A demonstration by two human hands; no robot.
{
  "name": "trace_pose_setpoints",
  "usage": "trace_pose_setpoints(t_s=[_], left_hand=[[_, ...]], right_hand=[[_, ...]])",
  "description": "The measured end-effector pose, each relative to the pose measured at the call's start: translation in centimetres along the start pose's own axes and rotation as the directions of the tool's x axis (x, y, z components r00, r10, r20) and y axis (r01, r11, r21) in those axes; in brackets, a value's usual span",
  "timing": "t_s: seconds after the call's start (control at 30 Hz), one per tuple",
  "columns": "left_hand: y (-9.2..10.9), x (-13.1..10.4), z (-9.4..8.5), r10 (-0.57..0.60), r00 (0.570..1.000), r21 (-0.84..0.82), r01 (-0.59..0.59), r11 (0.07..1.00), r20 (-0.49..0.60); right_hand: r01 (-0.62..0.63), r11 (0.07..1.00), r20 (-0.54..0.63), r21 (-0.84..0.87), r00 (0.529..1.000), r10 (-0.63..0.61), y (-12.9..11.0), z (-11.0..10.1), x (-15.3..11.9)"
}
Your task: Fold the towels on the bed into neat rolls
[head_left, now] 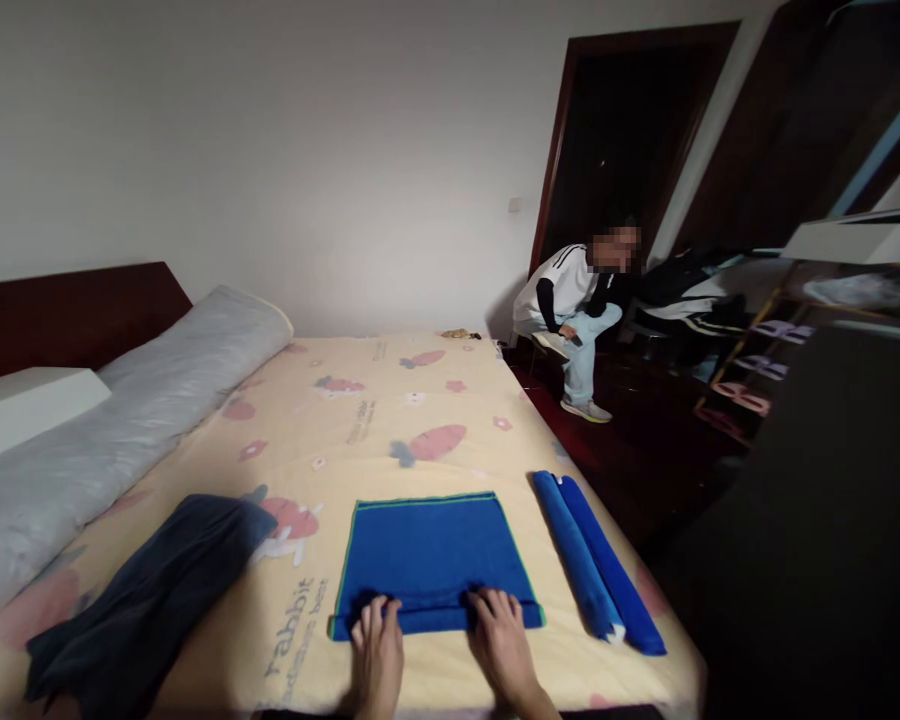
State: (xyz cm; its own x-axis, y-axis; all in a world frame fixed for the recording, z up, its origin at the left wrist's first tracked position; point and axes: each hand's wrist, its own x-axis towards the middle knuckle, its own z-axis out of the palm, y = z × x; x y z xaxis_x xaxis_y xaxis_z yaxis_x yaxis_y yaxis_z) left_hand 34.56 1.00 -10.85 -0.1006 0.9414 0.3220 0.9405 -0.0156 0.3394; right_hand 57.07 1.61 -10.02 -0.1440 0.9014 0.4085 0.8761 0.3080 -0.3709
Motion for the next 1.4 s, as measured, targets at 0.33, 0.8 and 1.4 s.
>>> trace_pose_setpoints(t_s=[0.33,0.8,1.4], left_hand=[[-2.8,1.2,-0.3,0.057,0.996,-0.067,-0.053,0.996,0.065],[3.3,-0.2,2.6,0.228,0.973,-0.09,-0.232,0.969,-0.044],[-5.4,1.0,-0.1,-0.121,0.985,0.161,0.141,0.977,-0.125]], right_hand=[[0.031,0.999,0.087,0.024,0.996,-0.033,3.0,0.7,-0.1],[-0.075,0.993,-0.163,-0.093,0.985,0.059,0.0,2.4,0.2],[-0.117,0.989,-0.021,-0.09,0.993,0.116,7.8,0.6,-1.3]])
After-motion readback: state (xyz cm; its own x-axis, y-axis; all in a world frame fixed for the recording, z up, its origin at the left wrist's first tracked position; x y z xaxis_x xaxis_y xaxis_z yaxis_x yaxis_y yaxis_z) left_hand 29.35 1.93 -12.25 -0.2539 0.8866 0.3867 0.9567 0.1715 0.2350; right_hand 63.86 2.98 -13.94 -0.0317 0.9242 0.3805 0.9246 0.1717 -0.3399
